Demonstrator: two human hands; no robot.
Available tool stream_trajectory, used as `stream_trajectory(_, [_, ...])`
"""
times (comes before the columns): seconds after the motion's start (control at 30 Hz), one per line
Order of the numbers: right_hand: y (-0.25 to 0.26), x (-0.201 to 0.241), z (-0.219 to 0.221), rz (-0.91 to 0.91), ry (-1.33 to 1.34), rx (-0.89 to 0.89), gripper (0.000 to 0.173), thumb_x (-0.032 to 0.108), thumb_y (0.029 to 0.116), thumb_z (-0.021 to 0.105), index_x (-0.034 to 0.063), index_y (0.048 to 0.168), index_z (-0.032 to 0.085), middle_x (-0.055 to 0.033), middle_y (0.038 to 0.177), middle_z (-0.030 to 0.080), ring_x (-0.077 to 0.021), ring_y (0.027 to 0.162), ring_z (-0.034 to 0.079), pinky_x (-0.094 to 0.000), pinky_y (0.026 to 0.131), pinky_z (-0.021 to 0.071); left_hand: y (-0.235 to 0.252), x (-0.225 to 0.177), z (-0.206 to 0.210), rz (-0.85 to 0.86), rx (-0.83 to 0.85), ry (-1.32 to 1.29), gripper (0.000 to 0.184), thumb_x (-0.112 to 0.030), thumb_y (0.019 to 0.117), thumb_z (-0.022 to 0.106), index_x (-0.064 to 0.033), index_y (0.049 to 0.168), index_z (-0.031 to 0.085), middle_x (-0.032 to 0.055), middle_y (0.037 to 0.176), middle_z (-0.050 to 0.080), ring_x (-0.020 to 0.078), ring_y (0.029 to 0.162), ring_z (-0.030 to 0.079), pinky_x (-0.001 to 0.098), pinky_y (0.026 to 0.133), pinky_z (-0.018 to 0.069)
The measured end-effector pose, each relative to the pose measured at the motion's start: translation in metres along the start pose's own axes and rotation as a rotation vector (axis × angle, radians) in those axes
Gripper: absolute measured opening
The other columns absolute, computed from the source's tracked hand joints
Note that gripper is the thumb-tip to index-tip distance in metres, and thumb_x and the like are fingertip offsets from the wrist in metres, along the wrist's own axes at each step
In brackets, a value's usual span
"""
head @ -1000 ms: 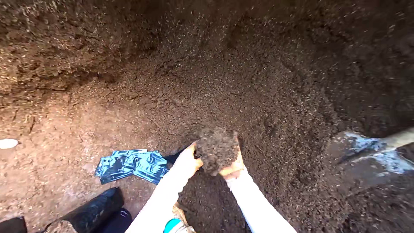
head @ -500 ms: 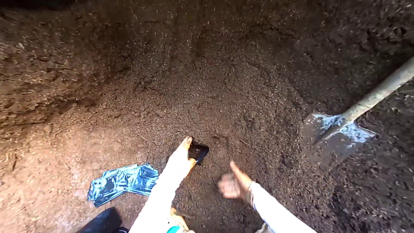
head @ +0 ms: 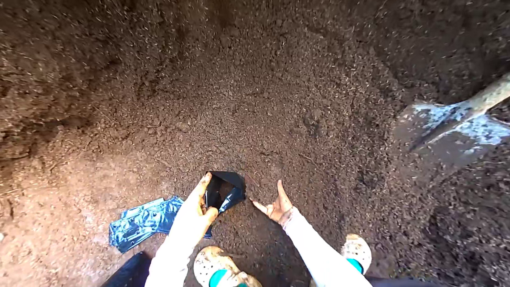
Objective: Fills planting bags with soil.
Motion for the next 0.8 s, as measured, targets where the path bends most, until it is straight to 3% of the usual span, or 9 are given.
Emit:
stream_trajectory(0.23, [0.001, -0.004, 0.017, -0.084, 0.17, 0.128, 0.086, 0.08, 0.0956, 0.026, 0.0302, 0.164, 0.013, -0.0173, 0.165, 0.03, -0.0416, 0.145, 0.042, -0.0673, 0.107, 0.0455, -0.012, -0.003, -0.006, 0.143, -0.035, -0.018, 0.082, -0.011, 0.0767, 0.061, -0.0148, 0.157, 0.045, 0.0038, 0.166, 0.036, 0.009, 0.131, 0.058, 0.0289, 0.097, 0.0543])
stream_trajectory(0.33, [0.009, 0.015, 0.053, -0.148, 0.221, 0.225, 0.09, 0.084, 0.0927, 0.019, 0.0257, 0.161, 0.021, -0.0183, 0.156, 0.043, -0.0415, 0.138, 0.048, -0.0693, 0.101, 0.047, -0.011, -0.002, -0.006, 0.11, -0.047, -0.005, 0.082, -0.01, 0.0771, 0.061, -0.0145, 0.157, 0.044, 0.006, 0.167, 0.034, 0.0102, 0.125, 0.06, 0.0297, 0.093, 0.0535])
stream_trajectory(0.43, [0.017, 0.032, 0.078, -0.192, 0.265, 0.244, 0.088, 0.082, 0.0948, 0.023, 0.0279, 0.163, 0.013, -0.0176, 0.162, 0.033, -0.041, 0.144, 0.041, -0.0696, 0.104, 0.0441, -0.007, 0.002, -0.005, 0.13, -0.038, 0.014, 0.079, -0.01, 0.0809, 0.06, -0.0124, 0.158, 0.042, 0.008, 0.167, 0.033, 0.0081, 0.13, 0.057, 0.0267, 0.097, 0.0516])
stream_trajectory(0.47, [0.018, 0.034, 0.082, -0.211, 0.265, 0.225, 0.086, 0.08, 0.0959, 0.026, 0.0291, 0.164, 0.011, -0.0169, 0.164, 0.03, -0.041, 0.145, 0.04, -0.0697, 0.105, 0.0438, -0.005, 0.004, -0.003, 0.132, -0.054, 0.0, 0.077, -0.009, 0.0826, 0.06, -0.0126, 0.157, 0.043, 0.0082, 0.166, 0.034, 0.0061, 0.118, 0.059, 0.0248, 0.087, 0.0513])
stream_trajectory(0.5, [0.02, 0.036, 0.087, -0.227, 0.262, 0.201, 0.084, 0.079, 0.0963, 0.028, 0.0314, 0.164, 0.011, -0.0156, 0.166, 0.027, -0.041, 0.148, 0.037, -0.0708, 0.106, 0.0424, -0.004, 0.004, -0.003, 0.134, -0.06, -0.016, 0.075, -0.008, 0.0839, 0.06, -0.012, 0.157, 0.043, 0.0089, 0.166, 0.034, 0.0067, 0.121, 0.059, 0.0251, 0.09, 0.0508])
stream_trajectory(0.57, [0.032, 0.041, 0.101, -0.263, 0.211, 0.126, 0.082, 0.08, 0.0953, 0.029, 0.0339, 0.162, 0.017, -0.0138, 0.166, 0.028, -0.0405, 0.148, 0.034, -0.073, 0.106, 0.0391, -0.002, 0.005, -0.004, 0.136, -0.033, -0.067, 0.075, -0.004, 0.0838, 0.059, -0.0091, 0.157, 0.042, 0.0096, 0.167, 0.033, 0.0101, 0.145, 0.044, 0.0286, 0.114, 0.043])
stream_trajectory(0.6, [0.04, 0.044, 0.111, -0.286, 0.174, 0.096, 0.083, 0.081, 0.0952, 0.028, 0.033, 0.162, 0.019, -0.0138, 0.166, 0.028, -0.04, 0.149, 0.032, -0.0735, 0.107, 0.0366, -0.002, 0.004, -0.004, 0.135, -0.021, -0.088, 0.076, -0.003, 0.0834, 0.059, -0.0081, 0.157, 0.042, 0.01, 0.167, 0.033, 0.0109, 0.148, 0.04, 0.0295, 0.117, 0.0404])
stream_trajectory(0.73, [0.077, 0.051, 0.146, -0.388, 0.163, 0.124, 0.08, 0.08, 0.0963, 0.021, 0.0254, 0.154, 0.036, -0.0118, 0.149, 0.05, -0.0304, 0.134, 0.051, -0.0588, 0.098, 0.049, 0.005, -0.002, -0.005, 0.102, 0.01, -0.149, 0.078, -0.002, 0.0834, 0.059, -0.009, 0.158, 0.039, 0.0095, 0.167, 0.032, 0.0109, 0.147, 0.042, 0.0292, 0.114, 0.0428])
stream_trajectory(0.8, [0.079, 0.05, 0.142, -0.423, 0.137, 0.165, 0.074, 0.071, 0.1024, 0.022, 0.0223, 0.158, 0.03, -0.012, 0.156, 0.043, -0.0295, 0.141, 0.045, -0.0577, 0.106, 0.045, 0.01, -0.01, -0.004, 0.072, 0.042, -0.16, 0.078, -0.001, 0.0851, 0.059, -0.0104, 0.159, 0.037, 0.0081, 0.168, 0.029, 0.0102, 0.145, 0.044, 0.0287, 0.111, 0.0452])
Point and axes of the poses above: each hand's wrist, its own y-axis towards the middle knuckle, its own z-axis out of the palm, x = y × z, the point moved 2 cm from there along y, towards the middle knuckle
